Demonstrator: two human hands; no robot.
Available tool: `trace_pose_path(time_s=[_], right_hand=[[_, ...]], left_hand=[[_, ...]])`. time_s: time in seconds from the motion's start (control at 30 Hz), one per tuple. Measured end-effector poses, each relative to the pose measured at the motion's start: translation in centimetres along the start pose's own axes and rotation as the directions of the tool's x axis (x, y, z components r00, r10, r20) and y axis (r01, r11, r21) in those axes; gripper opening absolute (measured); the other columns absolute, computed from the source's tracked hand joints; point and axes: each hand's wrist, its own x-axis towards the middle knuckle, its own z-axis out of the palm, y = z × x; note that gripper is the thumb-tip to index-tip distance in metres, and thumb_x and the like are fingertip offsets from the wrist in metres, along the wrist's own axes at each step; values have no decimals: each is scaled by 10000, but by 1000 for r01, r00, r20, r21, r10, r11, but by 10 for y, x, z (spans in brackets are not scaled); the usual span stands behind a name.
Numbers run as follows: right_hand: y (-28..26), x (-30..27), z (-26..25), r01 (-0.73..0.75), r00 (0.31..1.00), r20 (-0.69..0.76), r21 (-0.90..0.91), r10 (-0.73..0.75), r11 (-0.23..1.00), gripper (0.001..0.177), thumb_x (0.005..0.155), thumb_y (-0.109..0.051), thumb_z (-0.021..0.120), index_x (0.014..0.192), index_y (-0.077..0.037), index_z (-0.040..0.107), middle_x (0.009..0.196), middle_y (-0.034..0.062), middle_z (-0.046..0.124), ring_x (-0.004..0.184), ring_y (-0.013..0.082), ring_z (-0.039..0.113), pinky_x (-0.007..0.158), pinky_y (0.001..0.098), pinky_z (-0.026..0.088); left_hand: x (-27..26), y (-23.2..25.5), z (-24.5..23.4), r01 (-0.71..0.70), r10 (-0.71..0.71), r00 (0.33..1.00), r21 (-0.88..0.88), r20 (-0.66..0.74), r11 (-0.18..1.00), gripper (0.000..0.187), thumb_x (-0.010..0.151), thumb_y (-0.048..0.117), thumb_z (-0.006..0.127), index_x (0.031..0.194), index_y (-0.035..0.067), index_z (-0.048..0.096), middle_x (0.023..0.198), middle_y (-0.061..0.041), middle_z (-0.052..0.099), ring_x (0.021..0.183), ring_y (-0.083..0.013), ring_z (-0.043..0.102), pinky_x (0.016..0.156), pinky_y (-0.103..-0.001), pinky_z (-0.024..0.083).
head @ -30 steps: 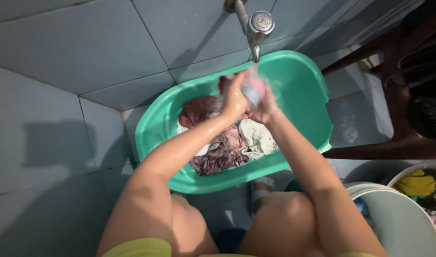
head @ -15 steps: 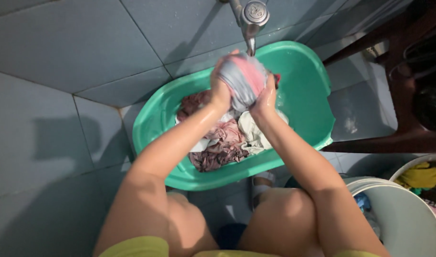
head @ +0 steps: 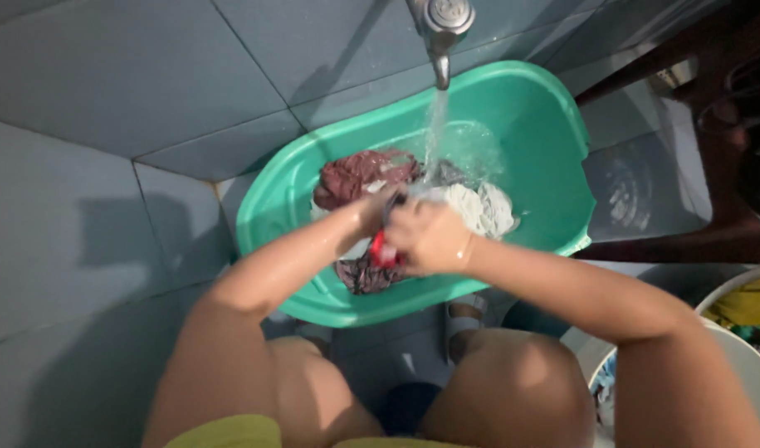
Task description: The person hand washes multiple pieces of clothing in a green basin under running water, rinsing and wringing each item before placing it into a white bucket.
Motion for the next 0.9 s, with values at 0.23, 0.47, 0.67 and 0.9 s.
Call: trace_pose_path(time_s=[0.23, 0.47, 0.67, 0.9], right_hand=[[-12, -44, 10, 35, 983, -168, 549, 69, 835, 344, 579, -272, 869, 841, -174, 667, 877, 26, 665, 878, 288, 660, 850, 452, 569], [36, -307, -67, -311, -461, 185, 882, 868, -353, 205, 980, -206, 765, 1125, -62, 751, 988, 13, 714, 853, 149, 669, 755, 315, 546], [-74, -499, -101, -606, -605, 102, 584, 789, -540, 349, 878, -336, 706, 1192, -184, 708, 1085, 66, 688, 947, 243, 657, 820, 410, 548], [-112, -526, -113, -905, -150, 200, -422, 968, -54, 537, 759, -489, 637, 1270, -326, 659, 1198, 127, 658, 1056, 352, 643, 897, 521, 549]], left_hand=[[-11, -50, 36, 147, -148, 988, 44, 32, 988, 383, 904, 270, 626, 1260, 129, 631, 1106, -102, 708, 960, -263, 687, 744, -426, 545], [65, -68, 58, -484, 332, 853, 847, 402, 218, 732, 733, 295, 861, 1375, 58, 600, 1270, -266, 569, 1149, -408, 551, 890, -490, 482], [203, -57, -123, 76, 559, 814, 927, 155, -367, 441, 750, 208, 765, 1164, 86, 674, 1168, -194, 701, 1121, -360, 669, 967, -460, 541], [200, -96, -197, 365, 793, 606, 862, 67, -352, 216, 850, 216, 642, 1020, 90, 689, 1065, -215, 704, 987, -405, 690, 850, -510, 560]])
